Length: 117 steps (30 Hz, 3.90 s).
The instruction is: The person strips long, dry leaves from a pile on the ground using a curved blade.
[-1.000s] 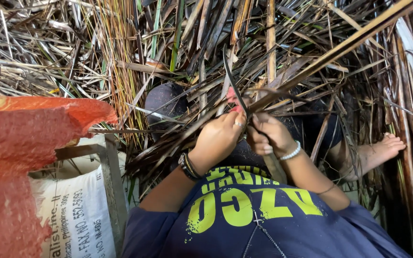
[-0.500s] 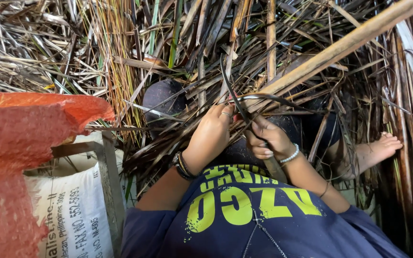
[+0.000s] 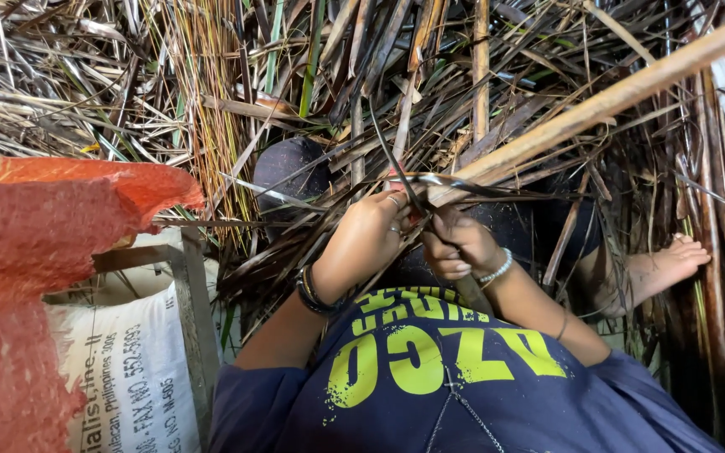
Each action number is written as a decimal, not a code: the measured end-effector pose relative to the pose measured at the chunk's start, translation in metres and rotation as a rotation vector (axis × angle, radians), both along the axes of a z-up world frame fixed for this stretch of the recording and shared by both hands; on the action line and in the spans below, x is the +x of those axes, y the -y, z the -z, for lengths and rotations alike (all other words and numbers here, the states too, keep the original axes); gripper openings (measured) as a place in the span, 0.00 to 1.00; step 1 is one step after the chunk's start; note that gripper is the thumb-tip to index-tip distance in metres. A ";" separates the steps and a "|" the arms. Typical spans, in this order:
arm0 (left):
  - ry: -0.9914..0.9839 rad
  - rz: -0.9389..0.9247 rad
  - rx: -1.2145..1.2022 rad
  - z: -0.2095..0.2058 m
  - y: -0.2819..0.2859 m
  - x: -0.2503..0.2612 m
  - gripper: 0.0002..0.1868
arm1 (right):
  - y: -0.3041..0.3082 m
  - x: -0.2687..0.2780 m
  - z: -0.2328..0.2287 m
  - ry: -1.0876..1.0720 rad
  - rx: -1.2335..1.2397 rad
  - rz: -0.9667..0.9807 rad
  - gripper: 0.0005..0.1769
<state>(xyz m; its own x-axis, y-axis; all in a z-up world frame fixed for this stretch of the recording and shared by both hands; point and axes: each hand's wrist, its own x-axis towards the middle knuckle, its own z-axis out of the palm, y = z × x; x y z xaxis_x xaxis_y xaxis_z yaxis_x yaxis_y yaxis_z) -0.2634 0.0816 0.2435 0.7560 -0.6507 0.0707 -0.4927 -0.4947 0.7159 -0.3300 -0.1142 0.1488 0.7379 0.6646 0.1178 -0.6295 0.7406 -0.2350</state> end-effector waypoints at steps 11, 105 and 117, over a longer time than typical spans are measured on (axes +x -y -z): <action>-0.947 -0.053 -0.415 -0.008 -0.007 0.008 0.12 | 0.014 -0.013 -0.062 -0.141 -0.311 0.134 0.22; -0.242 -0.522 0.469 0.053 -0.290 -0.109 0.15 | 0.467 0.059 0.105 -0.683 -1.972 1.049 0.08; -0.385 -0.153 0.063 0.061 -0.080 -0.057 0.19 | 0.178 0.008 -0.037 -0.063 -1.703 1.179 0.26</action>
<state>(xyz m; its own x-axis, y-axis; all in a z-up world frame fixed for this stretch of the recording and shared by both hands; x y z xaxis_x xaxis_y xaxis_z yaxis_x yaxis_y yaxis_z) -0.3202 0.1611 0.1829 0.8077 -0.5231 -0.2720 -0.1128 -0.5900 0.7995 -0.3224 -0.2919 0.1853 0.7751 -0.6318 -0.0047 -0.1537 -0.1813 -0.9713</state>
